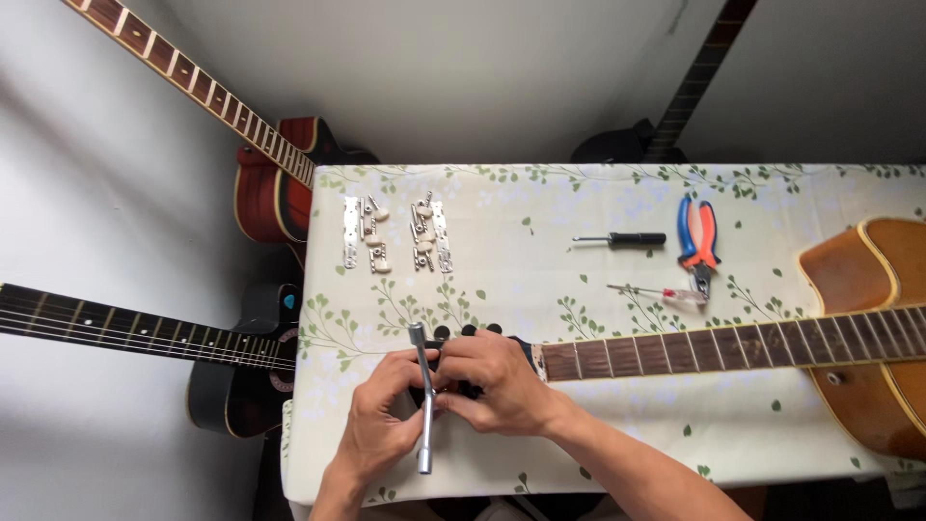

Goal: The person uses a T-handle hex wrench to tighten screws on the tuning pegs of a guitar headstock. The headstock is placed on a table with other guitar parts and tools nearby. The person works on each tuning peg sequentially, turning the wrench to secure the screws.

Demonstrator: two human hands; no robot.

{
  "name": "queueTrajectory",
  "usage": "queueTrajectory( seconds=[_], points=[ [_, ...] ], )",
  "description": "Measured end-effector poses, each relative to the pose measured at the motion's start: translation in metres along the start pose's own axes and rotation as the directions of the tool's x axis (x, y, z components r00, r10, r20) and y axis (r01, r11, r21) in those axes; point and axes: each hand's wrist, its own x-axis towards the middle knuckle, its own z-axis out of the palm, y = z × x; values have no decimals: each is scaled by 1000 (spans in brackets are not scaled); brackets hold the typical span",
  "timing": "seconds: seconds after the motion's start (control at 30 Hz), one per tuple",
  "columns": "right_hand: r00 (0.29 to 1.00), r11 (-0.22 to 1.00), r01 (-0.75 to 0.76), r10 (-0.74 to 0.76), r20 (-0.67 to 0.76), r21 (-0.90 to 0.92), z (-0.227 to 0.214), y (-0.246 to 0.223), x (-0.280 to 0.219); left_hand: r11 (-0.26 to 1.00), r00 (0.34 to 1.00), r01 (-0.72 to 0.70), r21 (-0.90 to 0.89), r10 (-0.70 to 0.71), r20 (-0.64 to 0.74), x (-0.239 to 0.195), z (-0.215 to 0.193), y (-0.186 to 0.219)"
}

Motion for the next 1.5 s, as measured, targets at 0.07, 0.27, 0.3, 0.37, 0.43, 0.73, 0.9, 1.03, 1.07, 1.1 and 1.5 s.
queueTrajectory(
  seconds=[0.07,0.27,0.3,0.37,0.43,0.73,0.9,1.03,1.07,1.1,1.5],
  points=[
    [1000,1000,-10,10,15,6,-1,-5,0,1000,999,-21,17,21,-28,-2,-2,3],
    [1000,999,-2,2,5,-33,1,-4,6,985,992,-119,125,124,-31,1,-4,-2],
    [1000,999,3,-3,1,-37,1,-4,6,981,992,-119,154,125,-26,1,-3,-2],
    [1000,1000,21,-21,6,1,-2,-7,9,982,991,-118,150,125,-38,-3,-1,-10],
    [999,999,37,-38,3,33,-5,-6,11,982,990,-124,145,132,-45,-3,-1,-14],
    [960,882,-259,190,207,393,-29,-12,18,978,984,-168,122,174,-43,-4,1,-20],
    [945,730,-328,252,210,599,-27,-11,23,989,992,-119,92,123,-35,-4,1,-13],
    [955,751,-237,296,7,617,-15,-3,26,999,995,-50,21,52,-86,-7,5,-18],
    [957,763,-198,285,-45,616,-16,-2,26,999,996,-41,11,42,-81,-6,5,-15],
    [958,773,-159,271,-94,614,-16,0,26,1000,996,-31,4,31,-78,-6,4,-12],
    [944,967,-39,119,-308,254,-31,-26,-2,998,999,-41,48,43,-32,-18,9,-29]
  ],
)
